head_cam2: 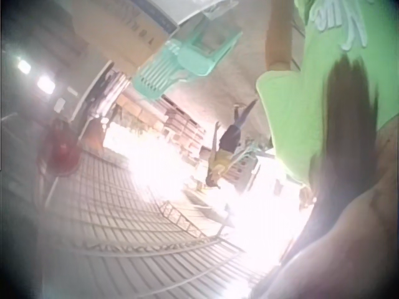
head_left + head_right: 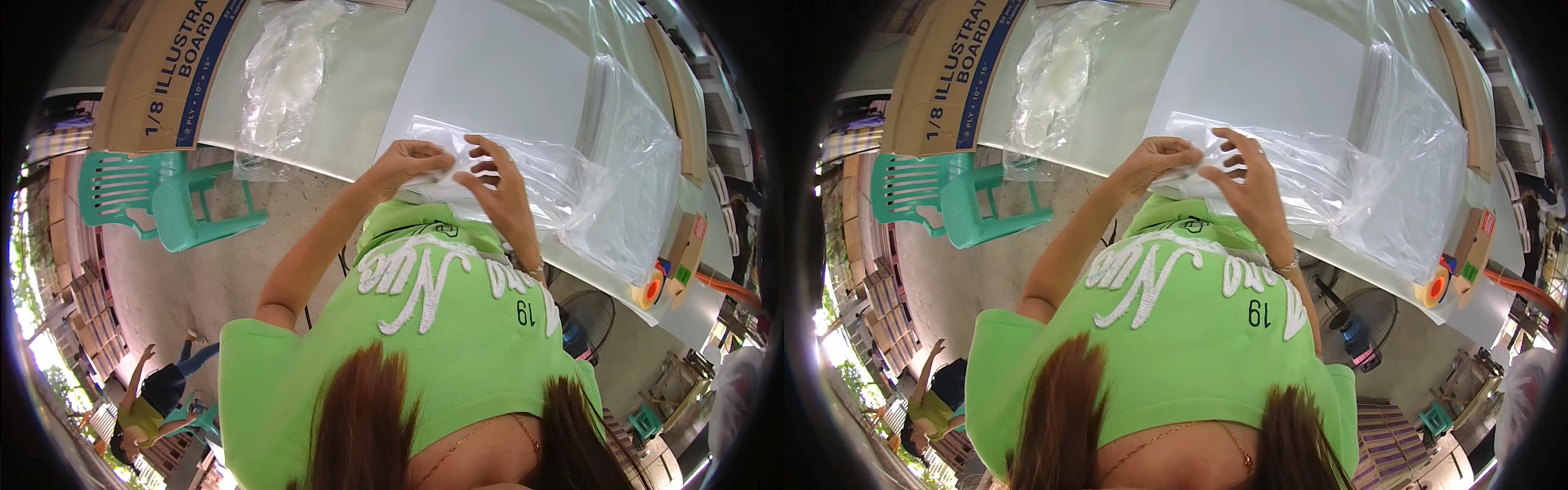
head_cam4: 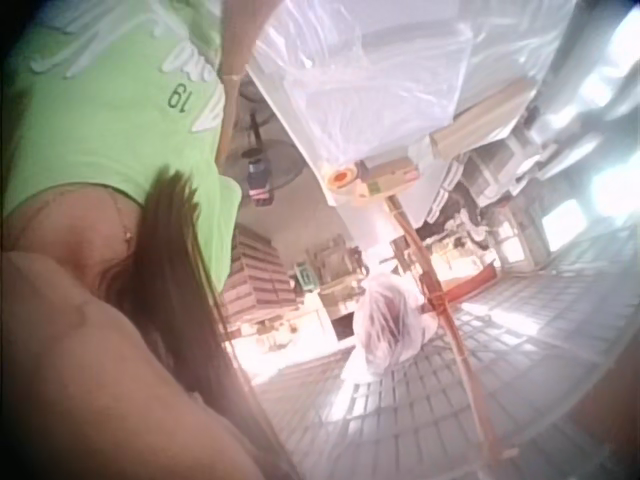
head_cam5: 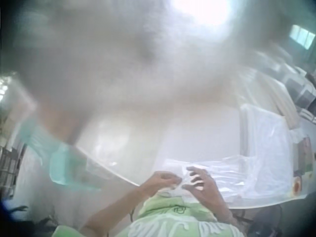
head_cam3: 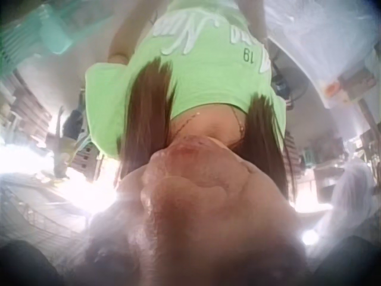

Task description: The person places illustration boards into individual plastic sleeves by hand, sliding the boards into the bags and folding the excess plastic over the edge.

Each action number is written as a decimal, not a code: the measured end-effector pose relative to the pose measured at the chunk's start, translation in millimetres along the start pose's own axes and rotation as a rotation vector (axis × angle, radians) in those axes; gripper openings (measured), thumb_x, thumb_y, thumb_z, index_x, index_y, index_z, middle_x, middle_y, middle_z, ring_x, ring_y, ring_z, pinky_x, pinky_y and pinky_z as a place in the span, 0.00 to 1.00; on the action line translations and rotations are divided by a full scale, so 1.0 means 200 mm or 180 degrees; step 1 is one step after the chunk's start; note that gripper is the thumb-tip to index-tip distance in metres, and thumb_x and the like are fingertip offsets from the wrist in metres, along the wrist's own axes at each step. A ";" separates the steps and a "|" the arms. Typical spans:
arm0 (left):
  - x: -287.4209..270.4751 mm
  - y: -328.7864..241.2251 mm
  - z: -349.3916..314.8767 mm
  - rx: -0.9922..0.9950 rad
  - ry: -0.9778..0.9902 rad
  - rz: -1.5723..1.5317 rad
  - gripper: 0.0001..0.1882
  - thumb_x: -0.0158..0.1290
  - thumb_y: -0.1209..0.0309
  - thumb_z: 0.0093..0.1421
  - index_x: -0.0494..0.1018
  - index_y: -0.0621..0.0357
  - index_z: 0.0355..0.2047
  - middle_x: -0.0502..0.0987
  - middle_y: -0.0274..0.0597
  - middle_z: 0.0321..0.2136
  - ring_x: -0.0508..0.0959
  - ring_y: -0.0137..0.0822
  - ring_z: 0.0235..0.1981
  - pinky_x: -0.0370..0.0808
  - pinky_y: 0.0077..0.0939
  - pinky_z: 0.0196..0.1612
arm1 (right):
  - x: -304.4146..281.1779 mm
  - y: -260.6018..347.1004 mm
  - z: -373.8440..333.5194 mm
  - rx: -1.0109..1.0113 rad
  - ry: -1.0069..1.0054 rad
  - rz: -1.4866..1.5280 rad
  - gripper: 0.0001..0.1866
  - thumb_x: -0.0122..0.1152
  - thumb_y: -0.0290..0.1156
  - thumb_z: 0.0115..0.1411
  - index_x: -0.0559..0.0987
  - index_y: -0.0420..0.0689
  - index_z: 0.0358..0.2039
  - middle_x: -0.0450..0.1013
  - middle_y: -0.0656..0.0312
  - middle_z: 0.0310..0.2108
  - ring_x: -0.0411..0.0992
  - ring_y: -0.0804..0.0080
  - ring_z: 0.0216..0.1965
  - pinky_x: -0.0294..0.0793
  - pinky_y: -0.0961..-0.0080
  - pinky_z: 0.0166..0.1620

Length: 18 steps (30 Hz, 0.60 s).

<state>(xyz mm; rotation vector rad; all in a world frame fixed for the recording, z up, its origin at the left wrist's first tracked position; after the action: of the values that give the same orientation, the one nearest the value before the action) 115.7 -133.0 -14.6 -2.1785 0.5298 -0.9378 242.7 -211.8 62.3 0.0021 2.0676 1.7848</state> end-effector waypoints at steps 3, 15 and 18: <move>0.07 0.00 0.03 0.0276 0.0013 0.0058 0.09 0.58 0.68 0.54 0.75 0.61 0.31 0.77 0.37 0.28 0.76 0.23 0.29 0.73 0.14 0.31 | 0.05 0.01 0.01 -0.0033 -0.0151 -0.0023 0.20 0.65 0.26 0.47 0.74 0.40 0.43 0.72 0.56 0.34 0.72 0.71 0.31 0.73 0.78 0.35; 0.13 0.14 0.00 -0.0668 0.0351 -0.0872 0.10 0.57 0.64 0.55 0.73 0.55 0.32 0.75 0.34 0.28 0.76 0.24 0.30 0.77 0.20 0.34 | -0.08 -0.10 -0.13 0.0202 -0.0858 0.0117 0.09 0.62 0.25 0.49 0.78 0.34 0.30 0.75 0.56 0.24 0.72 0.74 0.25 0.70 0.80 0.31; 0.12 0.13 0.00 -0.0854 0.0022 -0.1054 0.11 0.56 0.62 0.55 0.72 0.54 0.34 0.75 0.34 0.30 0.76 0.25 0.31 0.77 0.20 0.34 | -0.21 -0.23 -0.23 0.0734 -0.1086 0.0447 0.08 0.62 0.27 0.50 0.78 0.36 0.29 0.75 0.61 0.23 0.70 0.79 0.25 0.68 0.83 0.30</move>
<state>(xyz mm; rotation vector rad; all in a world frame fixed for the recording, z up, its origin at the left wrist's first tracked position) 128.8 -165.7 -22.9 -2.5594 0.3156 -1.0990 278.5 -275.4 36.3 0.4933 2.0443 1.4858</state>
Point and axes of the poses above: each hand's wrist, its own z-axis towards the middle knuckle, its own x-axis out of the palm, y = z × x, the point moved 6 cm from there along z, towards the middle knuckle
